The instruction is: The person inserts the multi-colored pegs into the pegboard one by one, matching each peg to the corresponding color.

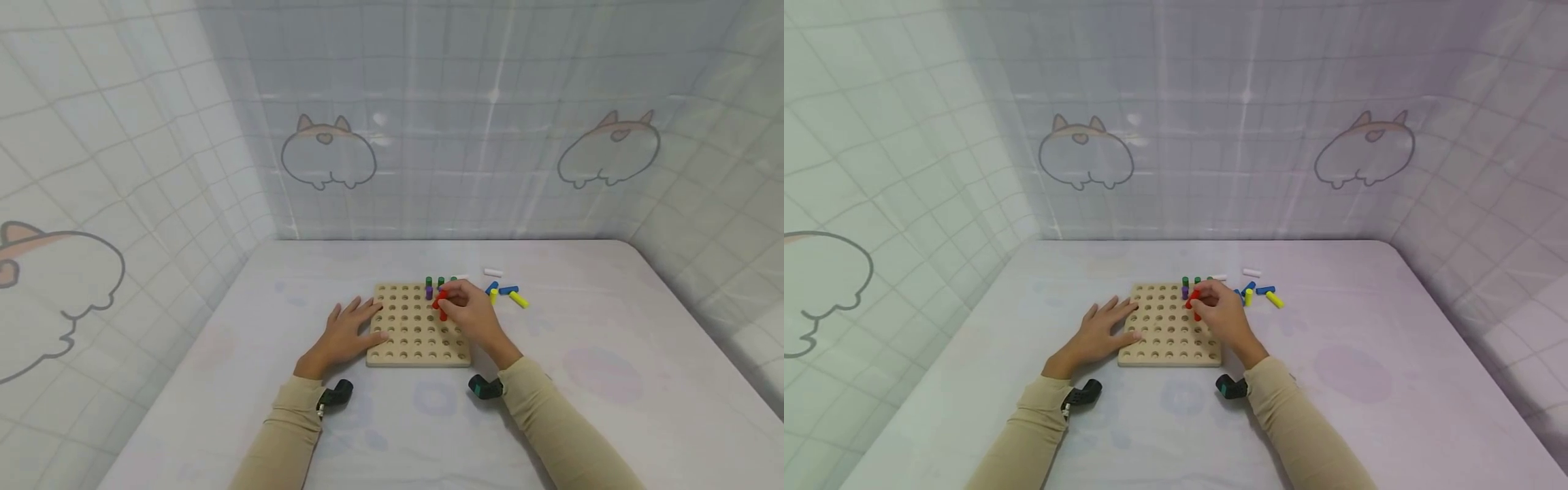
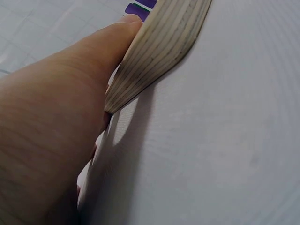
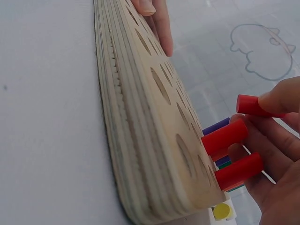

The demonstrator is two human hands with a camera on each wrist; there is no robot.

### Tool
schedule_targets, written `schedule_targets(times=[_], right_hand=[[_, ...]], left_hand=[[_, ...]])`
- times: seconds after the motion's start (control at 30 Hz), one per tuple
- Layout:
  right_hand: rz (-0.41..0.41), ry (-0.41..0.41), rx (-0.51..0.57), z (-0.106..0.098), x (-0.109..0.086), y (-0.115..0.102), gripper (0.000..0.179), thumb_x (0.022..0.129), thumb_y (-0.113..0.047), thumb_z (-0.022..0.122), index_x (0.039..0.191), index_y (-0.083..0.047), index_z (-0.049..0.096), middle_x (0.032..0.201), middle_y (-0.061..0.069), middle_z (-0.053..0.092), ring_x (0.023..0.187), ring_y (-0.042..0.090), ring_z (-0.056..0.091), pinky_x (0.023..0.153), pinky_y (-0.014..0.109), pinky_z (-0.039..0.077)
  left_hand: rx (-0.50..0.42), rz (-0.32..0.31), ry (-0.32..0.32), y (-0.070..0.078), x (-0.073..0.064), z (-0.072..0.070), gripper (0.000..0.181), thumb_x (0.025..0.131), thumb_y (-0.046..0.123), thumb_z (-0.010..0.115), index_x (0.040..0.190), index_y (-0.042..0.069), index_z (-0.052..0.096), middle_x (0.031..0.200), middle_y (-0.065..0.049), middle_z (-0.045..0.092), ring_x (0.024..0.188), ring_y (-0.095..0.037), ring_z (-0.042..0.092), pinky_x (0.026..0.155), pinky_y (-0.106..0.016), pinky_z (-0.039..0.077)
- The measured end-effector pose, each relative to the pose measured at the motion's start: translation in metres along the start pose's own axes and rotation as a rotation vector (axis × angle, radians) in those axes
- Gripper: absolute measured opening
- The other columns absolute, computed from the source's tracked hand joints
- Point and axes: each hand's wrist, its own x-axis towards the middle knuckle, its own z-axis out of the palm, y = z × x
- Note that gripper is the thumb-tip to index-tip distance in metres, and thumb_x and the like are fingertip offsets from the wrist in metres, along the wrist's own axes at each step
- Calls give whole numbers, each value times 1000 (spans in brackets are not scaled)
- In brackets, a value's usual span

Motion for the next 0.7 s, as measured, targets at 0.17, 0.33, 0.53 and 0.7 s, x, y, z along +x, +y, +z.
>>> schedule_targets(times=[0.17, 0.33, 0.53, 0.7], right_hand=[[-12, -35, -53, -1, 4, -2, 24, 95, -11, 70, 118, -4, 66, 102, 3, 71, 94, 22, 68, 82, 35, 57], [33, -76, -79, -2, 4, -2, 18, 95, -13, 70, 113, -11, 68, 99, -1, 71, 91, 19, 68, 75, 34, 57], [34, -103, -109, 2, 2, -3, 21, 95, -12, 69, 116, -12, 67, 100, 0, 71, 89, 19, 67, 75, 34, 57], [8, -124, -200, 6, 1, -1, 24, 94, -12, 69, 118, -11, 69, 101, -1, 70, 90, 17, 64, 77, 33, 56]], left_hand=[[-7, 15, 12, -1, 0, -2, 79, 94, 59, 60, 157, 18, 38, 161, -7, 32, 152, -34, 15, 117, -63, -2], [-1, 1, 0, -2, 1, -2, 79, 94, 62, 59, 157, 18, 38, 162, -6, 32, 152, -33, 15, 118, -62, -2], [1, -4, -1, -2, 0, -1, 79, 94, 61, 59, 157, 20, 38, 162, -6, 32, 152, -32, 15, 118, -62, -2], [10, 3, -8, -3, 1, 0, 79, 94, 61, 59, 157, 19, 37, 162, -5, 32, 152, -32, 15, 118, -62, -1]])
